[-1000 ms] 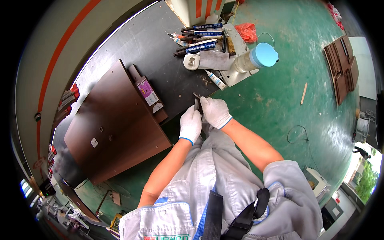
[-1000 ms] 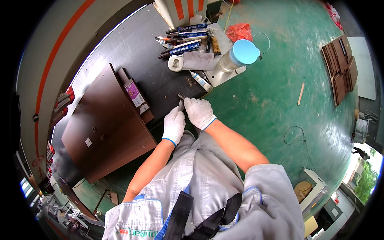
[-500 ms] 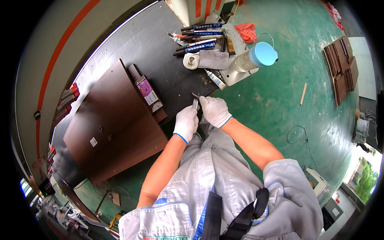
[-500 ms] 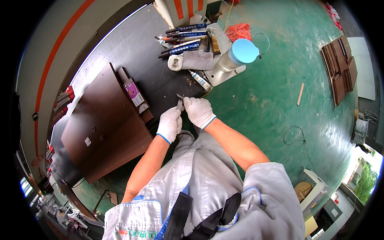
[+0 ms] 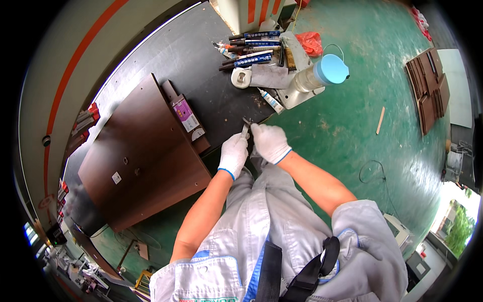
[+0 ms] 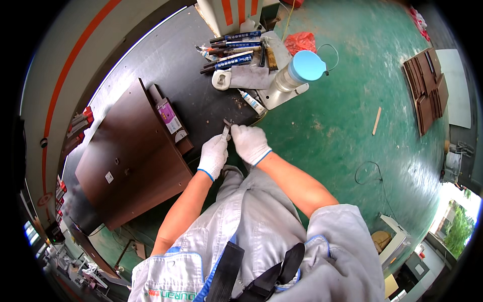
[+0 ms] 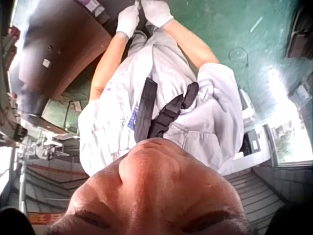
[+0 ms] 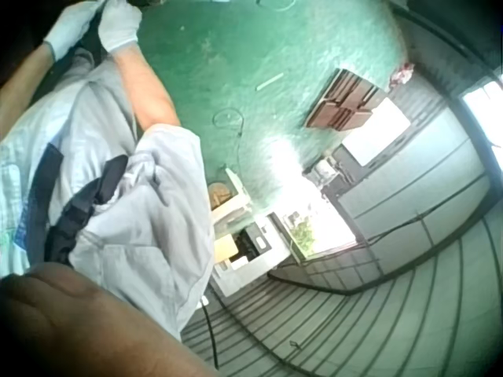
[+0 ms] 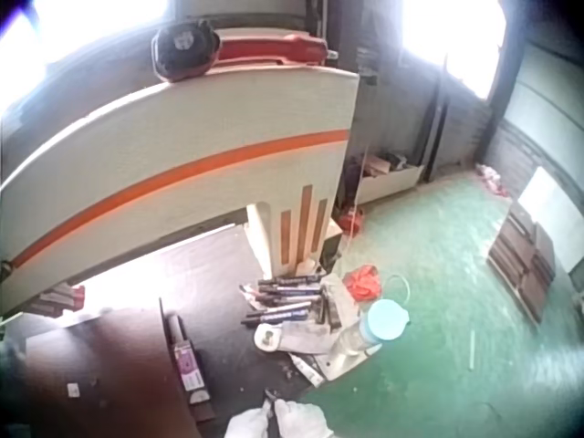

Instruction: The person cleans wooden panels by applying a substance from a small bottle and rubbing the surface with a white cloth, before stacking them on a table and using an air duster.

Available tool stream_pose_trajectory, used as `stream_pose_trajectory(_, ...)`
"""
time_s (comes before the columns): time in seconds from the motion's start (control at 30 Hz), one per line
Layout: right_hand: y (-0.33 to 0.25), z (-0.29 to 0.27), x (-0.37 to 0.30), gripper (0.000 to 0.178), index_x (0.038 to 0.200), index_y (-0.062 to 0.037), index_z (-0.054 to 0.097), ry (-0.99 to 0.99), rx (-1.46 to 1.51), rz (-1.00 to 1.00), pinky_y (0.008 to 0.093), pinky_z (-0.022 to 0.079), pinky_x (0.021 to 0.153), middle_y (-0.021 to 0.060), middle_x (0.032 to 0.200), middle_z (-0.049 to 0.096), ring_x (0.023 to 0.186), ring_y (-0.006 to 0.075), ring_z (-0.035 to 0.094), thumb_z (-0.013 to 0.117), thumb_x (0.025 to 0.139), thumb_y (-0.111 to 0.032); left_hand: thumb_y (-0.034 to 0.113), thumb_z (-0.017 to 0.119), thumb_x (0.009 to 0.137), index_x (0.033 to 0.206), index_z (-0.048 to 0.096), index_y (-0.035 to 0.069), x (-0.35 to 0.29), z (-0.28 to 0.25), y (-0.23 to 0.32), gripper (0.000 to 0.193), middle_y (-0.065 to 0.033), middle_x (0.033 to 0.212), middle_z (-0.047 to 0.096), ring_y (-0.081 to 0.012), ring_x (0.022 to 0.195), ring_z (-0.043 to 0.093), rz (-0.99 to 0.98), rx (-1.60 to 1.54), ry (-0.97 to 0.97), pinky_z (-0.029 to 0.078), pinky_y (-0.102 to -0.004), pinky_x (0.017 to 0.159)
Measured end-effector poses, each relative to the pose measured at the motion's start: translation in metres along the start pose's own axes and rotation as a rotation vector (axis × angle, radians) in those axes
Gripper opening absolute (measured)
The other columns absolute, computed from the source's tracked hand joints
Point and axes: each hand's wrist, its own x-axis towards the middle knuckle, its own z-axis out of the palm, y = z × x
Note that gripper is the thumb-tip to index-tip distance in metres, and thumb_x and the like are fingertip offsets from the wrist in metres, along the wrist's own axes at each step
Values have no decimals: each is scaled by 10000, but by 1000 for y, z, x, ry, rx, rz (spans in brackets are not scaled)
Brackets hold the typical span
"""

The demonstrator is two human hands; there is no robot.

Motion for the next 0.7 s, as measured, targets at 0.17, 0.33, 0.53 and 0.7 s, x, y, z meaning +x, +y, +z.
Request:
stream_pose_trajectory(0.17, 3, 4, -1, 76, 904, -97, 577, 79, 48, 0, 430, 545, 591, 92, 735, 645, 644, 296, 682, 576, 863, -161, 125, 495, 1007, 1082, 682, 15, 0, 2, -6, 230, 29, 660, 494, -84, 532, 417, 110, 55, 4, 341, -283, 481)
stream_pose_trajectory(0.33, -3, 8, -2, 84, 923, -100, 586, -15, 43, 79, 451, 548, 596, 100, 728, 643, 651, 306, 684, 576, 869, -164, 146, 523, 998, 1055, 670, -10, 4, -4, -13, 222, 5, 700, 530, -87, 564, 455, 42, 130, -2, 361, -277, 500)
stream_pose_trajectory(0.53, -1, 11, -5, 77, 919, -98, 589, 104, 68, 91, 460, 550, 606, 106, 744, 659, 668, 314, 693, 601, 866, -153, 250, 588, 982, 1053, 639, 1, 2, -4, -21, 264, -163, 762, 678, -311, 658, 659, 346, 598, 254, 521, -430, 662)
stream_pose_trajectory(0.7, -2, 9, -5, 48, 894, -99, 595, 209, 174, 162, 457, 548, 608, 109, 736, 656, 669, 320, 692, 601, 870, -140, 269, 573, 988, 1028, 620, 32, -9, -2, -1, 245, -229, 866, 709, -413, 810, 699, 372, 1080, 283, 540, -500, 743)
